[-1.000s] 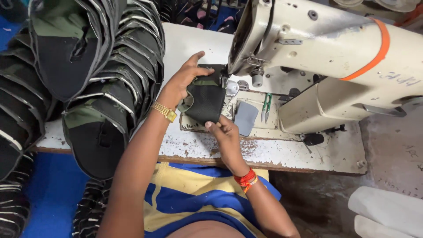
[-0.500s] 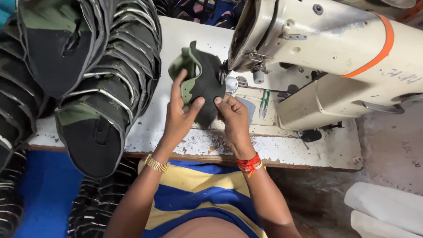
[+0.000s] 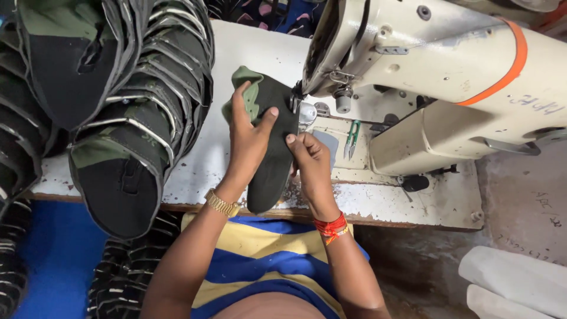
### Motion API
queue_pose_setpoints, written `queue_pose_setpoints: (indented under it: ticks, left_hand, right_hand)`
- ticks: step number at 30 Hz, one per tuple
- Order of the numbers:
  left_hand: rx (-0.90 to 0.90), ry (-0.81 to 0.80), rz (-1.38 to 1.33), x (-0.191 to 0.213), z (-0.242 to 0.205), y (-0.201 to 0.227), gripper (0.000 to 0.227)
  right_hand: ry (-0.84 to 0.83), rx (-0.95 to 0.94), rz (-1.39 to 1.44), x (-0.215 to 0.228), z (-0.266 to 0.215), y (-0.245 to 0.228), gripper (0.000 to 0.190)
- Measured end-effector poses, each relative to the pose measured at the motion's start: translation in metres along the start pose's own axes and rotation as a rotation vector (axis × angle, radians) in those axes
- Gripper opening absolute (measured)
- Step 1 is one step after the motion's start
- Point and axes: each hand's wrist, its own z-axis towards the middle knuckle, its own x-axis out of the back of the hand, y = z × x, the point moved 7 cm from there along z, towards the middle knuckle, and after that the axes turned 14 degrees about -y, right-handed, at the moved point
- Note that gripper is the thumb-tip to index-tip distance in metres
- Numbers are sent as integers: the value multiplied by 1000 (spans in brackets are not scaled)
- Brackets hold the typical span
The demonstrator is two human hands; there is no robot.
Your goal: The person repeatedly picks up black and green slipper uppers from a stack, aligns them under the sewing machine needle, and sews along the edges. After each slipper is stitched, it is placed back on the stack. The process is repeated for multiple slipper uppers throughout the clip.
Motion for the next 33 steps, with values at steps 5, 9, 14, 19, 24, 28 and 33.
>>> queue_pose_setpoints:
  ticks: [5, 9, 14, 19, 24, 28, 33]
  left_hand:
    - [-44, -123, 195, -2, 48, -13, 71]
    - [127, -407, 336, -14, 82, -18, 86]
    - [-121, -132, 688, 47, 56, 35, 96]
    - [-100, 275, 1209, 179, 23, 61, 101]
    - [159, 169, 835, 267, 2, 21, 25]
    - [-104, 307, 1063, 267, -16, 105, 15]
    - [-221, 107, 1281, 218, -71, 233, 20]
  right_hand:
    - [-70, -108, 80, -7, -10, 12, 27]
    - [-107, -179, -88, -11, -19, 63, 32]
    - [-47, 30, -622, -16, -36, 69, 25]
    - [-13, 202, -860, -23, -47, 58, 19]
    - [16, 52, -737, -17, -43, 60, 17]
    - [-5, 99, -785, -20, -51, 54, 17]
    - [-107, 491, -692, -44, -83, -38, 17]
